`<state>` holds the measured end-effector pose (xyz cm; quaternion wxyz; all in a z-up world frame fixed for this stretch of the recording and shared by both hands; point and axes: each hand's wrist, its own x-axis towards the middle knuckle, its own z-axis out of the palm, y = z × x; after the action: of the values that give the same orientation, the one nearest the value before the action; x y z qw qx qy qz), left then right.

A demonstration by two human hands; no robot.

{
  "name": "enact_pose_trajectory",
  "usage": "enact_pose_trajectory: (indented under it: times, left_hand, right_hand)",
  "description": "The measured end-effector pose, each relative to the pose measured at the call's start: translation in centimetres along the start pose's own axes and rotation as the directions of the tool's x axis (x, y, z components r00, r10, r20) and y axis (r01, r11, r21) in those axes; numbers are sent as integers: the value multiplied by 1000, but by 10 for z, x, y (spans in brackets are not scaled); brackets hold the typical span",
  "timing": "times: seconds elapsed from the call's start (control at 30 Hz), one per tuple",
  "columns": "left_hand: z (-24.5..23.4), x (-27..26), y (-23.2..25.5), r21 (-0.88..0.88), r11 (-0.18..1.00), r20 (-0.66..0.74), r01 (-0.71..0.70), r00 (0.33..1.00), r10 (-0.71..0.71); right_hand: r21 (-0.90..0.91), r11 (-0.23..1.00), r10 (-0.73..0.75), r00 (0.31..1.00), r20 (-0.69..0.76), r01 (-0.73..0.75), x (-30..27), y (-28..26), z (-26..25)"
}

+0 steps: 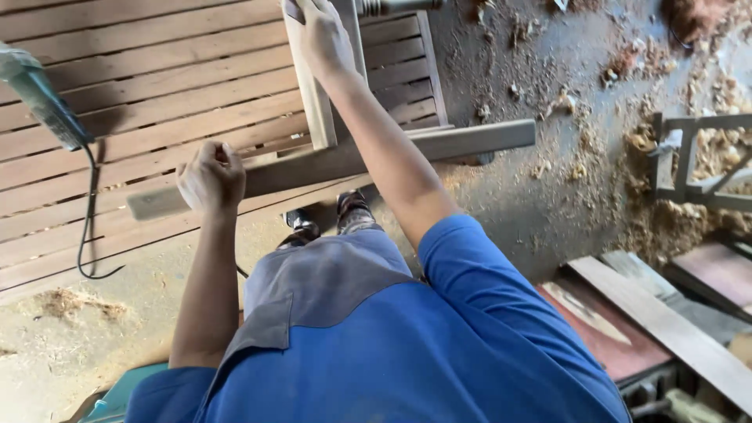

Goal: Sanding a wooden chair frame by hand to smooth the surface

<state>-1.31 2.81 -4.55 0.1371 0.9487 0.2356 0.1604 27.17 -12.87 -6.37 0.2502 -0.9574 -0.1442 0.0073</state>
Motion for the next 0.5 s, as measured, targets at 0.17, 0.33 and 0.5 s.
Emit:
enact_pose_trajectory:
  times: [0.17,0.33,0.5]
  left_hand:
    - [-9,-3,4,4,1000,9,-29,1000,29]
    - [-2,-1,4,-10,997,-32,-76,997,75]
    - [3,-1,1,14,998,12,-54,998,54]
  right_hand:
    - [18,885,-458,878,-140,465,-175,15,-41]
    - [403,909,-135,990,47,104,-286,6,-101]
    - [-45,998,-46,996,-72,43,-237,30,-96]
